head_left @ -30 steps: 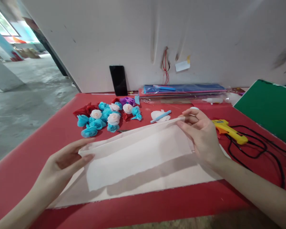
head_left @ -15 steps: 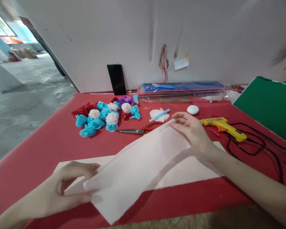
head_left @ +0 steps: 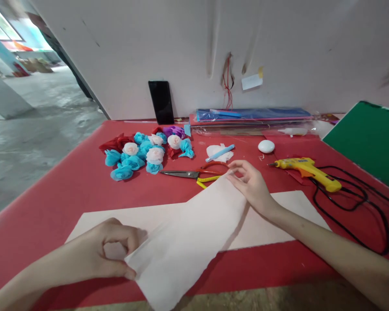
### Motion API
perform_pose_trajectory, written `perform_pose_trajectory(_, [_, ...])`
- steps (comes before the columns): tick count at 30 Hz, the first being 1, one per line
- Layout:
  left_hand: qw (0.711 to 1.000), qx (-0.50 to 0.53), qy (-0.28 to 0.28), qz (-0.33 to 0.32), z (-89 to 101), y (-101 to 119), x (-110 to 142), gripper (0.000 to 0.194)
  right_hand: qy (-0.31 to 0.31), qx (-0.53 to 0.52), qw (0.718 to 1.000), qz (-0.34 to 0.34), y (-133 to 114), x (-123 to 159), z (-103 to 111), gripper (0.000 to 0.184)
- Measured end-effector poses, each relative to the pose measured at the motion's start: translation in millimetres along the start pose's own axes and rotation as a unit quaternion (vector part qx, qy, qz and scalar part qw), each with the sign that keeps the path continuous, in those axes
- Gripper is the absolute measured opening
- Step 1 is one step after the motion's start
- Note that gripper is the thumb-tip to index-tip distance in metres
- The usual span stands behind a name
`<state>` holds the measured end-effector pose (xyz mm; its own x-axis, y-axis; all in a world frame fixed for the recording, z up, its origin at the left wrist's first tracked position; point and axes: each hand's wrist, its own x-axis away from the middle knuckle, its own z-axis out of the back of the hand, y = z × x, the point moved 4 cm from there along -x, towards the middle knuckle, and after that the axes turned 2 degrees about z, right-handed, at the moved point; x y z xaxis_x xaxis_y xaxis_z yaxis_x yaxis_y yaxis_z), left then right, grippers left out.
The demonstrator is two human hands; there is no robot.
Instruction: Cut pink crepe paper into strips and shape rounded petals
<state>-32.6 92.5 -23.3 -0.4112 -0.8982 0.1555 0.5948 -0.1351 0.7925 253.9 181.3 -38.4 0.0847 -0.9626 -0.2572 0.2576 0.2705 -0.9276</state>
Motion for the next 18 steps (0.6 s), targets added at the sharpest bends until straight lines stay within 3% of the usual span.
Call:
perform_pose_trajectory(3, [0.998,-0.049,-0.046,0.014,-1.0,-4,-2,0.034,-0.003,-0.001,1.000,0.001,2,0,-1,0.017])
perform_pose_trajectory(7, [0.993,0.046,0.007,0.104,-3.4,1,0,0.031,0.009,-0.011,1.000,0.009,2,0,0,0.016])
perform_pose_trajectory(9, [0.985,0.125,0.030,0.116,-7.6,6,0,0.020,0.028,-0.021,0.999,0.017,-1,0,2,0.016])
perform_pose_trajectory(11, [0.974,0.180,0.071,0.117,-9.5,9,-2,0.027,0.055,-0.031,0.998,0.028,-5,1,5,0.016])
perform_pose_trajectory(13, [0.964,0.204,0.109,0.133,-10.0,10,-5,0.030,0.082,-0.037,0.995,0.041,-10,2,8,0.016])
perform_pose_trajectory(18, [0.944,0.189,0.166,0.216,-7.3,14,-9,0.012,0.128,-0.044,0.989,0.054,-19,5,14,0.015])
